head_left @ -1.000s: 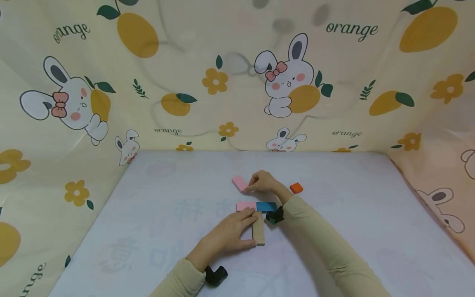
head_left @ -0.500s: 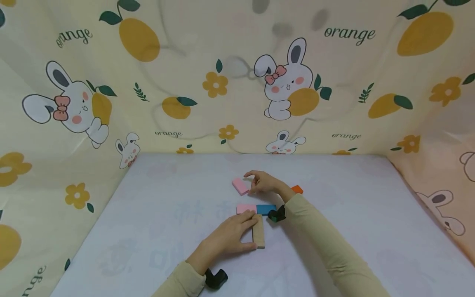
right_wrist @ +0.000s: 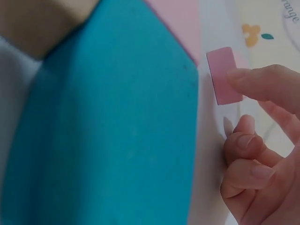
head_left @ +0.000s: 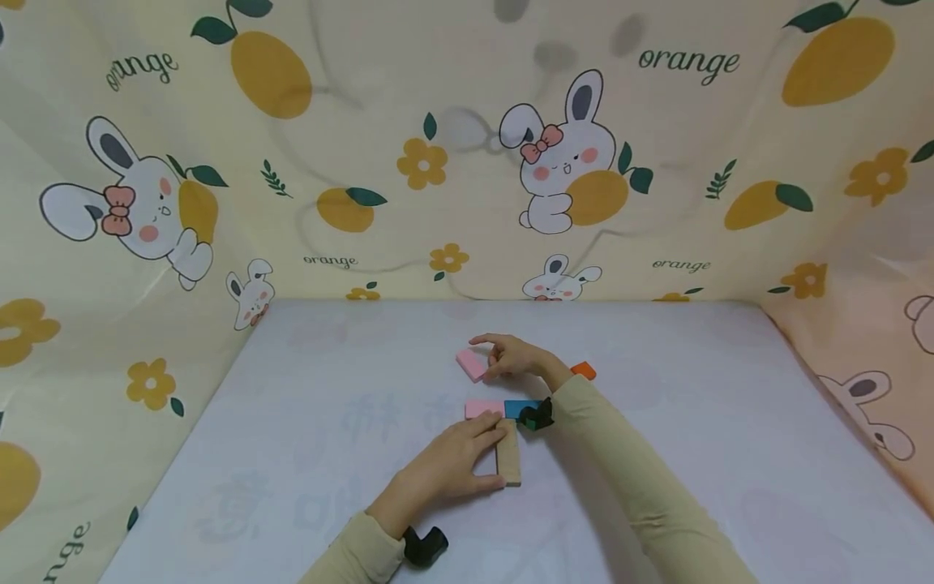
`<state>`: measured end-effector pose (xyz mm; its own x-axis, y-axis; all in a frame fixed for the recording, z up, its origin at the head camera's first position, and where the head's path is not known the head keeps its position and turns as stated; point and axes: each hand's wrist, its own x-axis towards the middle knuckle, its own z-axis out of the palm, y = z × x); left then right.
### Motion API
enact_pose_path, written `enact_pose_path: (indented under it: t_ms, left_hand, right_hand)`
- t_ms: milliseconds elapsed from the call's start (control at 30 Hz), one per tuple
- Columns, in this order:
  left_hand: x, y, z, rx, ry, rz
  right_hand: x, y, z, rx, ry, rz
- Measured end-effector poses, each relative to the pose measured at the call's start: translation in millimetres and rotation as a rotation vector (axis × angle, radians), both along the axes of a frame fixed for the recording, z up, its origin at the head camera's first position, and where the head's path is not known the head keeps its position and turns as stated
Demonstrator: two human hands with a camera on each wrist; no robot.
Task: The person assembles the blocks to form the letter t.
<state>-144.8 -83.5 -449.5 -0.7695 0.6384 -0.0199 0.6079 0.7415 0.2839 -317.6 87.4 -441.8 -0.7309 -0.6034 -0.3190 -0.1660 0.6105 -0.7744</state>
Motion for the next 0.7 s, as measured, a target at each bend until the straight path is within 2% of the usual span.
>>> enact_pose_path:
  t_ms: [467,700]
  left_hand:
    - [0.2,-0.6,1.2,-0.014,-0.007,0.009]
    - [1.0,-0.4,3.1,-0.007,-0.009,-0.001]
  right_hand:
    - [1.6,-8.0,2.9,0.070,0.028,-0.010]
    - [-5.9,-2.7,-3.3,-0.008,0.014,0.043]
